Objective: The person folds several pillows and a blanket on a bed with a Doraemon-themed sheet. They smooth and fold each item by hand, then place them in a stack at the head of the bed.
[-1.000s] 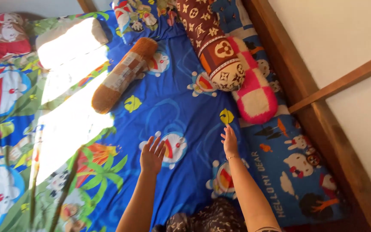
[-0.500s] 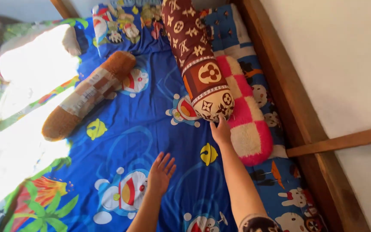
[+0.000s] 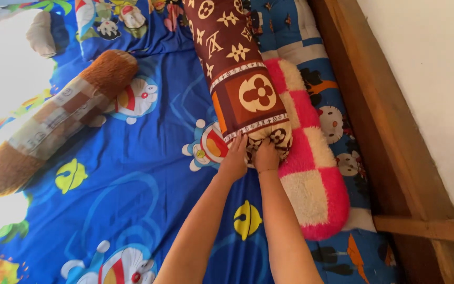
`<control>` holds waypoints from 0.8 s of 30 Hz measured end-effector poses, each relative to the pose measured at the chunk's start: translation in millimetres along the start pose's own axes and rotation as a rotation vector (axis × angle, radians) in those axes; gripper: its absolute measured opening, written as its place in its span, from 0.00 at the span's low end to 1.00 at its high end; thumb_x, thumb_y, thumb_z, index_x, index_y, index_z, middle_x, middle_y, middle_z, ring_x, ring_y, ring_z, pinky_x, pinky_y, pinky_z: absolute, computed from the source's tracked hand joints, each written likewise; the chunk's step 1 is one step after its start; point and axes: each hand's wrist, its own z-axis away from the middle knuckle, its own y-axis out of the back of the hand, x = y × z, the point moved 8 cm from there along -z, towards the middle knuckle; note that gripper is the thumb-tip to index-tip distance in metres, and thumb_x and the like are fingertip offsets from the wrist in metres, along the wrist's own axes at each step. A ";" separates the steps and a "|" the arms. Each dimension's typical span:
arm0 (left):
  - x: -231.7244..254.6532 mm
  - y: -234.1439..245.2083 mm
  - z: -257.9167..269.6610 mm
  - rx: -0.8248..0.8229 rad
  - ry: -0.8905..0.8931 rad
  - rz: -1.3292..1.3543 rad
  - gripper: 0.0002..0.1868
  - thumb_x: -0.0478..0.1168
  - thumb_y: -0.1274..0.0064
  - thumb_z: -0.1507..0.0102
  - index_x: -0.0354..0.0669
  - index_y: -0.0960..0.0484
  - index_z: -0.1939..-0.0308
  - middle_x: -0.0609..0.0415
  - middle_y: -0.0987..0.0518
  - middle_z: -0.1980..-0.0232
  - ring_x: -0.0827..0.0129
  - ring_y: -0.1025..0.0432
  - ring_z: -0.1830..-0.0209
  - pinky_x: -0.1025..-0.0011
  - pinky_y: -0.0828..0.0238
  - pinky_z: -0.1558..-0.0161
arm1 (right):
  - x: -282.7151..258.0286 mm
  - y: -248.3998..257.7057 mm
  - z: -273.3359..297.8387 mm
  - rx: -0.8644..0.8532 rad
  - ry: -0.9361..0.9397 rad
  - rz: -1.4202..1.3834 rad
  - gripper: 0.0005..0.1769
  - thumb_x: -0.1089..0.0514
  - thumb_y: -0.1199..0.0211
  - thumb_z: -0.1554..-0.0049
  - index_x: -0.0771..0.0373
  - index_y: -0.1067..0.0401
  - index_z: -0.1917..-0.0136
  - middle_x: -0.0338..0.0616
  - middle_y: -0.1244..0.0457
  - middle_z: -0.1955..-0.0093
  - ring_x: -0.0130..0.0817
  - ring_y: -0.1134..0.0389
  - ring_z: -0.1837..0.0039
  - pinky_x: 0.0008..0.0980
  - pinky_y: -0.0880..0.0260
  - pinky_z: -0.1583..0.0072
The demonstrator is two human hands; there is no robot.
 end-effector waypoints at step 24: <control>-28.5 -11.9 176.0 -0.291 0.377 -0.098 0.50 0.40 0.34 0.49 0.50 0.40 0.24 0.42 0.55 0.18 0.47 0.58 0.17 0.54 0.55 0.24 | -46.1 -18.4 26.6 -0.101 0.240 0.256 0.13 0.58 0.45 0.44 0.64 0.21 0.56 0.60 0.29 0.55 0.58 0.26 0.50 0.52 0.24 0.49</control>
